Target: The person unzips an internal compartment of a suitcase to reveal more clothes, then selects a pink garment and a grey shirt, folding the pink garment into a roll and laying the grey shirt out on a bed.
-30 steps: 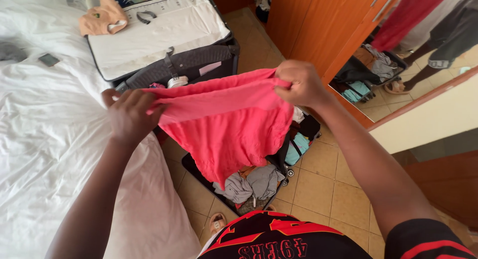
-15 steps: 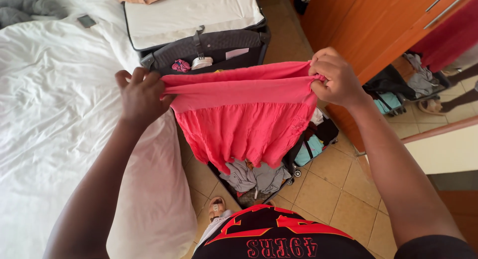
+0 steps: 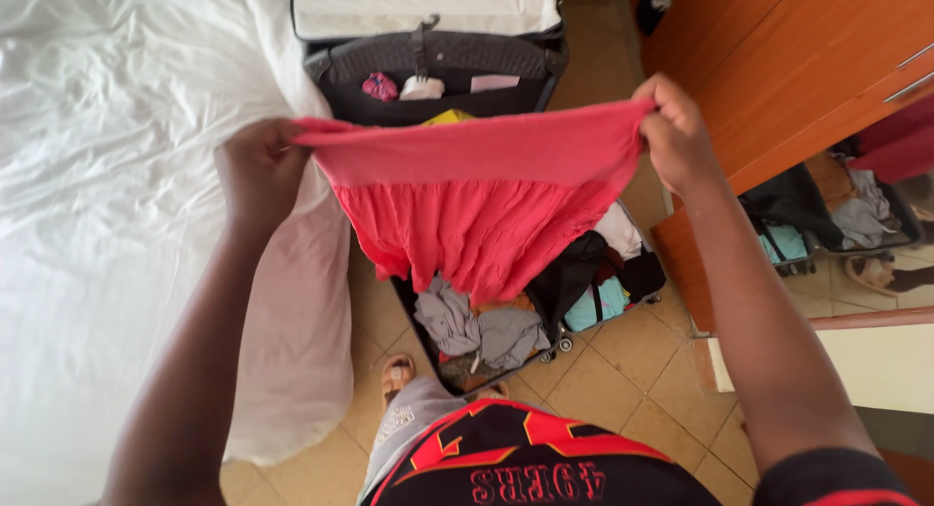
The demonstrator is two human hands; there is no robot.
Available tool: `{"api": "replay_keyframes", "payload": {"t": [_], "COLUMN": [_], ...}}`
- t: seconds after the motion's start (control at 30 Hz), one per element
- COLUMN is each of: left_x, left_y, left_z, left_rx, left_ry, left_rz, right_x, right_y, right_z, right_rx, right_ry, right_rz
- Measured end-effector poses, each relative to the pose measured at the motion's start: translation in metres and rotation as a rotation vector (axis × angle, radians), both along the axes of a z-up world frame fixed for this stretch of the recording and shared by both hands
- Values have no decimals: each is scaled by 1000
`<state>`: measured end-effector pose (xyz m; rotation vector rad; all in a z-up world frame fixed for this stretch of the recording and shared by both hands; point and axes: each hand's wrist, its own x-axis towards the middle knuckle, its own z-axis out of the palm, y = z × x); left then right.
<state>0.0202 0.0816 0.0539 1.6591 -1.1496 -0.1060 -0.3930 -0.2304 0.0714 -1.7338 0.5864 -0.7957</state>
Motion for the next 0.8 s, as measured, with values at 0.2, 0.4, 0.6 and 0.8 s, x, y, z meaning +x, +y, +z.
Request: {"api": "replay_keyframes", "payload": {"t": [0.2, 0.4, 0.6, 0.8], "left_x": [-7, 15, 7, -19], "left_y": [10, 9, 17, 30], "left_z": [-12, 3, 43, 61], "left_rx": [-148, -125, 3, 53], "left_ry": [195, 325, 635, -546], "left_rz": [-99, -198, -533, 155], "right_x": [25, 26, 26, 10], "right_y": [9, 44, 69, 63], "right_z": [18, 52, 84, 79], "right_rx": [446, -511, -248, -915], "right_ry": [-420, 216, -22, 477], "right_rz": [253, -37, 24, -268]}}
